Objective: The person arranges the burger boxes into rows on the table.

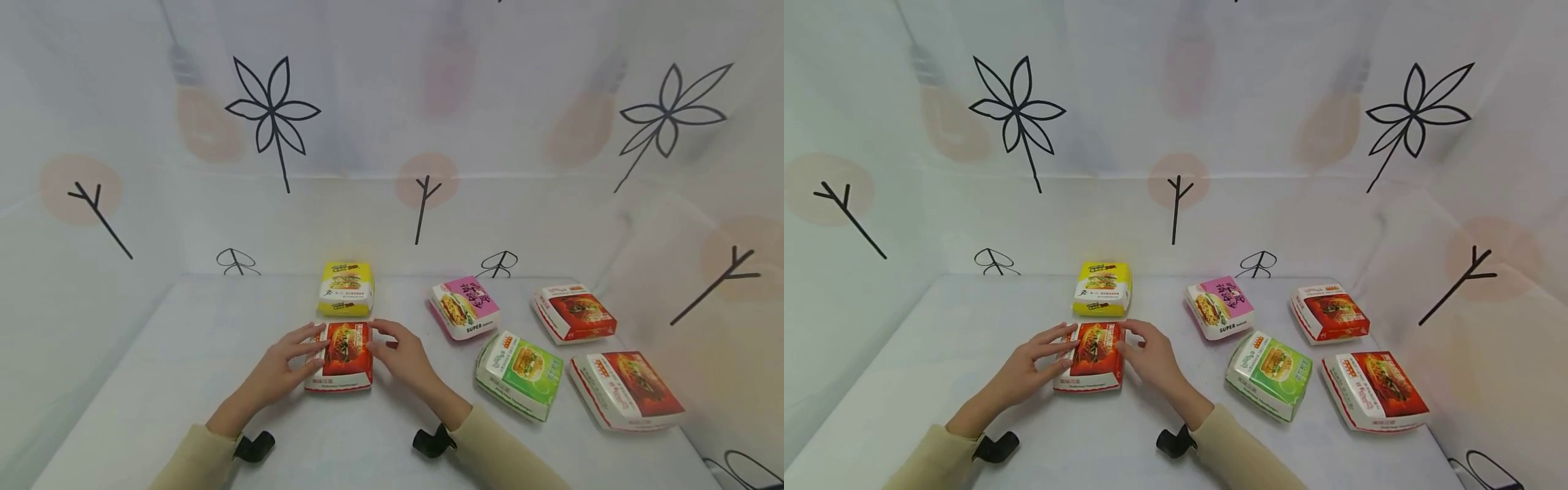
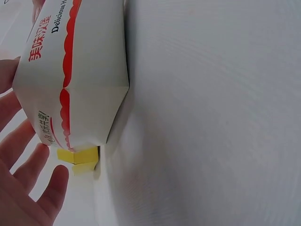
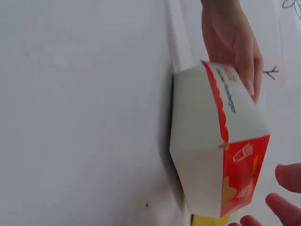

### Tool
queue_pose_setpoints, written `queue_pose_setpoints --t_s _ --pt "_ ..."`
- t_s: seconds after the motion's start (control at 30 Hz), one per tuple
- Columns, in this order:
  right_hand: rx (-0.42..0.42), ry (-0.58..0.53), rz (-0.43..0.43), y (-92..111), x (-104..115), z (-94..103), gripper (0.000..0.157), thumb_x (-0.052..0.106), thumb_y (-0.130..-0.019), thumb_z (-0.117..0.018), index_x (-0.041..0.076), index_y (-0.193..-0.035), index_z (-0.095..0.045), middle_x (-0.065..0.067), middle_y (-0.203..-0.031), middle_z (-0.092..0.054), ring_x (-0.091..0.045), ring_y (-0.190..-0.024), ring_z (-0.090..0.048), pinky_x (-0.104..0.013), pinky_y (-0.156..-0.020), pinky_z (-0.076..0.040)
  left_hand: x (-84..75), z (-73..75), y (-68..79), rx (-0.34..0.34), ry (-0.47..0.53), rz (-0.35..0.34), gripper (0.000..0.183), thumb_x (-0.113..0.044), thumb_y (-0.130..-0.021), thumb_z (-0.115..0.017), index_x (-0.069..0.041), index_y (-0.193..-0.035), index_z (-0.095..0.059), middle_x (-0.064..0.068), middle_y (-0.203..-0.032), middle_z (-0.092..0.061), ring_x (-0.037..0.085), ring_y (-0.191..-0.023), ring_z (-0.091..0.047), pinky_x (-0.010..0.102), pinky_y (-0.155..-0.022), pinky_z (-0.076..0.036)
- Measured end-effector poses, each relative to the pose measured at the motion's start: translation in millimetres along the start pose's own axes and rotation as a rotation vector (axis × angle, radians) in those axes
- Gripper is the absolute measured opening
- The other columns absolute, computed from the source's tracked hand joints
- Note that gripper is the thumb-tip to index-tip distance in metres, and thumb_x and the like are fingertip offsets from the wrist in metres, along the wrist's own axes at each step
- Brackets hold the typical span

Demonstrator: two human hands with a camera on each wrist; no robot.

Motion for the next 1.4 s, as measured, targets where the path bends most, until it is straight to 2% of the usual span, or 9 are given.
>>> queue_pose_setpoints --t_s 0.33,0.53,0.77,0.87,1.03,1.27,1.4 --pt "0.094 0.057 0.091 24 4 -7.2 0.047 0.033 -0.092 -0.073 0.017 -0.134 -0.064 -0.004 -0.148 -0.049 -0.028 -0.136 -0.044 -0.047 -0.1 -0.047 -0.5 -3.1 1.0 -0.036 -0.016 -0.038 0.039 -0.043 -0.092 -0.07 -0.025 -0.127 -0.07 -0.004 -0.15 -0.048 0.03 -0.143 -0.035 0.064 -0.104 -0.036" --pt "0.113 0.119 0.143 24 2 -7.3 0.048 0.035 -0.09 -0.074 0.018 -0.134 -0.065 -0.002 -0.151 -0.046 -0.027 -0.137 -0.044 -0.045 -0.099 -0.049 -0.4 -6.1 1.7 -0.053 -0.041 -0.059 0.039 -0.043 -0.093 -0.069 -0.025 -0.128 -0.07 -0.003 -0.149 -0.048 0.029 -0.14 -0.037 0.062 -0.104 -0.037" --pt "0.159 0.126 0.15 18 -1 0.9 0.05 0.036 -0.09 -0.073 0.019 -0.136 -0.063 0.0 -0.153 -0.044 -0.026 -0.138 -0.043 -0.042 -0.099 -0.049 -1.5 -4.2 0.6 -0.062 -0.052 -0.125 0.028 -0.022 -0.098 -0.065 -0.023 -0.125 -0.071 0.0 -0.146 -0.051 0.028 -0.133 -0.042 0.059 -0.104 -0.039" --pt "0.177 0.104 0.15 15 -4 5.1 0.047 0.031 -0.091 -0.073 0.02 -0.136 -0.064 0.001 -0.153 -0.043 -0.026 -0.139 -0.042 -0.042 -0.099 -0.048 -2.4 -3.3 -1.1 -0.063 -0.061 -0.145 0.028 -0.022 -0.097 -0.066 -0.022 -0.125 -0.07 0.001 -0.144 -0.053 0.027 -0.129 -0.044 0.057 -0.103 -0.04" --pt "0.213 0.06 0.145 9 -12 10.3 0.043 0.027 -0.092 -0.073 0.024 -0.134 -0.065 0.004 -0.154 -0.043 -0.025 -0.14 -0.041 -0.044 -0.1 -0.048 -2.6 -4.4 -3.0 -0.061 -0.066 -0.134 0.033 -0.031 -0.096 -0.067 -0.022 -0.128 -0.068 0.0 -0.145 -0.052 0.027 -0.129 -0.043 0.057 -0.102 -0.041" --pt "0.243 0.034 0.163 4 -21 10.7 0.042 0.027 -0.094 -0.07 0.027 -0.135 -0.064 0.004 -0.153 -0.044 -0.026 -0.14 -0.04 -0.045 -0.1 -0.047 -2.4 -4.8 0.0 -0.061 -0.007 -0.082 0.038 -0.032 -0.095 -0.069 -0.017 -0.129 -0.067 0.004 -0.149 -0.049 0.032 -0.137 -0.043 0.058 -0.105 -0.038" --pt "0.254 0.032 0.18 2 -24 9.4 0.041 0.025 -0.096 -0.068 0.026 -0.136 -0.063 0.003 -0.153 -0.044 -0.025 -0.14 -0.04 -0.044 -0.101 -0.047 -3.4 -3.5 1.9 -0.06 -0.008 -0.064 0.042 -0.035 -0.093 -0.071 -0.017 -0.13 -0.066 0.004 -0.147 -0.05 0.033 -0.136 -0.044 0.057 -0.104 -0.04"
Point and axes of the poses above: each hand's wrist, its own y-axis away from the middle knuckle, its own z-axis out of the back of the hand, x = y × z, the point moved 2 cm from there along -y, towards the middle knuckle
